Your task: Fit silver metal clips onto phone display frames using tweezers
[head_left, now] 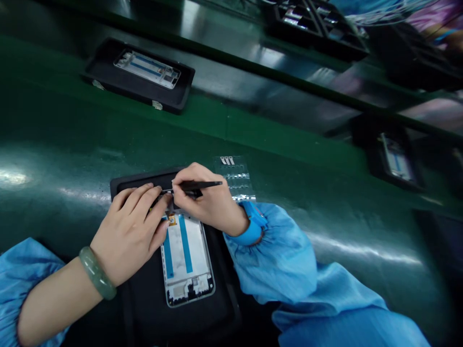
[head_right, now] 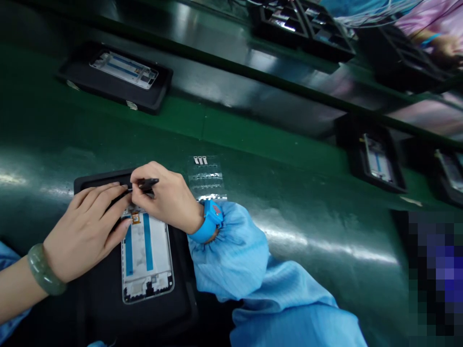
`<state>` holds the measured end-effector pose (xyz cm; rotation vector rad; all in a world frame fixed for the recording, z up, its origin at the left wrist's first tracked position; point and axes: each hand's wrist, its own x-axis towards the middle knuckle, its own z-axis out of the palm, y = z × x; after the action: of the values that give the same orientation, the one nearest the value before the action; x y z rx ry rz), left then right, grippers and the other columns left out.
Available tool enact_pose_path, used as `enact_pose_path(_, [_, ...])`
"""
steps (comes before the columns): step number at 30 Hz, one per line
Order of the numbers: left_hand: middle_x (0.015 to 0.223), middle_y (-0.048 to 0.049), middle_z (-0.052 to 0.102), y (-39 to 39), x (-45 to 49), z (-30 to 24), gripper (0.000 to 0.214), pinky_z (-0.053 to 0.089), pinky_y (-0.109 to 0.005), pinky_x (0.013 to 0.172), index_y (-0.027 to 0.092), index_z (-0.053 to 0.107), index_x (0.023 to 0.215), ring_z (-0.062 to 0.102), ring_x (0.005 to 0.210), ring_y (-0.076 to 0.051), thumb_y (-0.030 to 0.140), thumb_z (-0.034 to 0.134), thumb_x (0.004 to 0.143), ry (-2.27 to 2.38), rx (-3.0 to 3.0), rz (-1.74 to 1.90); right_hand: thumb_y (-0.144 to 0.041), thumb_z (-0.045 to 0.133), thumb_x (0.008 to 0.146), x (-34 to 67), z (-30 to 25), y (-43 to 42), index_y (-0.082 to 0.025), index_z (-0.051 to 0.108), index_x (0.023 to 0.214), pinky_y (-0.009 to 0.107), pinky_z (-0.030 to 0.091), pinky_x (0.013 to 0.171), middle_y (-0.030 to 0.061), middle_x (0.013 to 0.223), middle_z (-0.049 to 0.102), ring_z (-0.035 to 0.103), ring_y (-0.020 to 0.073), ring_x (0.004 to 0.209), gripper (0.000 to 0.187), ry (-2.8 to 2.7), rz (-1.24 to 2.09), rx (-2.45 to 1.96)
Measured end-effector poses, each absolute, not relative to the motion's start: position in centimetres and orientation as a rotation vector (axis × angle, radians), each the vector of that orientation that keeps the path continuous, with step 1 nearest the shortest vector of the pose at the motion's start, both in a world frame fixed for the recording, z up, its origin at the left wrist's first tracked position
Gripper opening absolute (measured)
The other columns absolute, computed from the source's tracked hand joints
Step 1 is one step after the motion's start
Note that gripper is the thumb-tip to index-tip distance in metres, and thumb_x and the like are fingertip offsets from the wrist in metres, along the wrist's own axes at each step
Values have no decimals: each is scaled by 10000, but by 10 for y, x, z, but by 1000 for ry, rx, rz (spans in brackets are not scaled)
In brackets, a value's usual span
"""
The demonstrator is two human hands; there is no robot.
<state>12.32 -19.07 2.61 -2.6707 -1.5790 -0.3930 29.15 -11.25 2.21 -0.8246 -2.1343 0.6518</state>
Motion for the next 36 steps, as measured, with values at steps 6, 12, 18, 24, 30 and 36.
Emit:
enact_pose_path(6, [1184,-145,569,-191,123,26,364,409,-452,912,104,552,1175,499,1132,-298,271,468,862,-1575,-2672,-380,-109,500,791,289,26,-114,-184,527,816,221,449,637,0,776,573,544,108,699,84,-2224,592,-843])
enact_pose_path(12, [1164,-163,575,-191,122,26,319,410,-456,910,99,597,1092,505,1126,-306,277,470,859,-1561,-2671,-382,-117,445,819,283,29,-118,-187,533,835,234,425,586,15,778,559,528,123,692,113,-2423,431,-845])
enact_pose_path(18, [1196,-133,565,-191,122,26,383,408,-451,908,135,536,1212,499,1137,-287,281,455,867,-1607,-2699,-389,-123,537,800,292,15,-109,-179,504,822,173,435,510,-12,796,552,527,66,610,69,-2009,788,-839])
enact_pose_path(24, [1197,-134,562,-190,123,27,394,403,-455,909,128,529,1225,490,1142,-290,284,447,872,-1613,-2701,-386,-119,551,791,291,17,-111,-182,519,826,171,441,506,-9,800,561,545,77,657,78,-1993,804,-864])
enact_pose_path(30, [1187,-142,566,-190,122,27,387,408,-453,906,122,540,1206,502,1123,-292,275,469,858,-1578,-2689,-389,-97,544,773,289,20,-111,-177,517,812,198,474,573,-6,794,564,556,90,681,93,-2016,757,-903])
enact_pose_path(36, [1194,-135,565,-190,122,26,389,411,-454,913,135,535,1214,499,1138,-291,276,467,858,-1599,-2702,-389,-129,560,790,294,16,-109,-173,516,817,184,477,541,-9,795,548,563,81,654,68,-1923,927,-882])
